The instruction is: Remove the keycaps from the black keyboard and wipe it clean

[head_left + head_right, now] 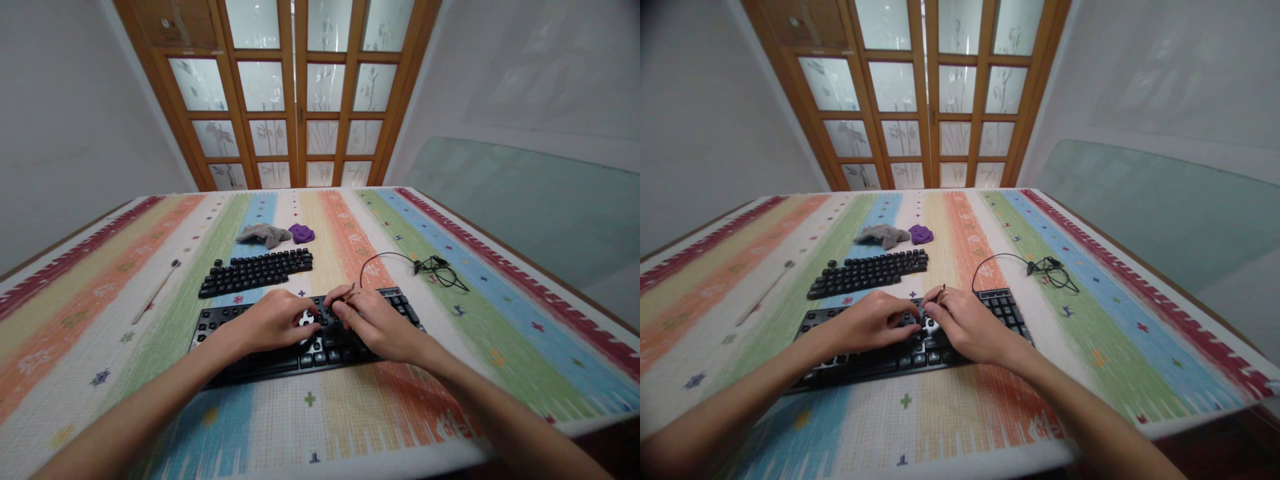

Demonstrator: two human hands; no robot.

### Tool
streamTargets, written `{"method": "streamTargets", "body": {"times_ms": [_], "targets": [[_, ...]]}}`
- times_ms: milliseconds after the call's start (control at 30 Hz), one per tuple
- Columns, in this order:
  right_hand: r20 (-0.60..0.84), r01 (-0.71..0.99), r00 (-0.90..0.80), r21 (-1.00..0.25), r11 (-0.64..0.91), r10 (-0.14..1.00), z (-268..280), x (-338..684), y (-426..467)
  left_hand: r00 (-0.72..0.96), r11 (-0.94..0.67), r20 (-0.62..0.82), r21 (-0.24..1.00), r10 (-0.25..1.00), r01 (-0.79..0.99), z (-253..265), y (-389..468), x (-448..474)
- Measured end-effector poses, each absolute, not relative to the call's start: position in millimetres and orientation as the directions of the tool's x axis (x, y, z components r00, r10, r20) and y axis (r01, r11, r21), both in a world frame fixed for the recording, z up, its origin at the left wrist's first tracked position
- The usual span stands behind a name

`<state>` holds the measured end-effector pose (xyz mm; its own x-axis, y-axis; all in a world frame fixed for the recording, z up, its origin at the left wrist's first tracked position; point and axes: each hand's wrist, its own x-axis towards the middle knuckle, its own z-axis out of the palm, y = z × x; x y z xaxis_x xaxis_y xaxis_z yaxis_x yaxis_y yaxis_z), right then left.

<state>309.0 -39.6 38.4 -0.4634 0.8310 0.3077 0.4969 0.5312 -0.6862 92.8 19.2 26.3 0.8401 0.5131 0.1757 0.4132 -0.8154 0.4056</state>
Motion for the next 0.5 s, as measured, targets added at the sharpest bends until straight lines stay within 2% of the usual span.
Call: {"method": "streamTargets", "body": {"times_ms": [333, 400, 500], "targets": [[0.299, 0.517, -0.474, -0.668, 0.536, 0.829, 37.7, 308.6, -39.9, 0.806, -0.781, 0.261, 0.52, 0.532, 0.347, 26.1, 21.2, 87.4], [0.308, 0.518, -0.469, -0.663, 0.541, 0.828, 38.3, 310.2, -40.3, 0.782, -0.785, 0.292, 0.499, 0.55, 0.366, 25.0, 29.0, 84.7], [0.32, 0.524, -0.46, -0.655, 0.544, 0.828, 38.1, 312.9, -41.5, 0.74, -0.791, 0.315, 0.4, 0.594, 0.464, 22.3, 48.4, 81.4]]}}
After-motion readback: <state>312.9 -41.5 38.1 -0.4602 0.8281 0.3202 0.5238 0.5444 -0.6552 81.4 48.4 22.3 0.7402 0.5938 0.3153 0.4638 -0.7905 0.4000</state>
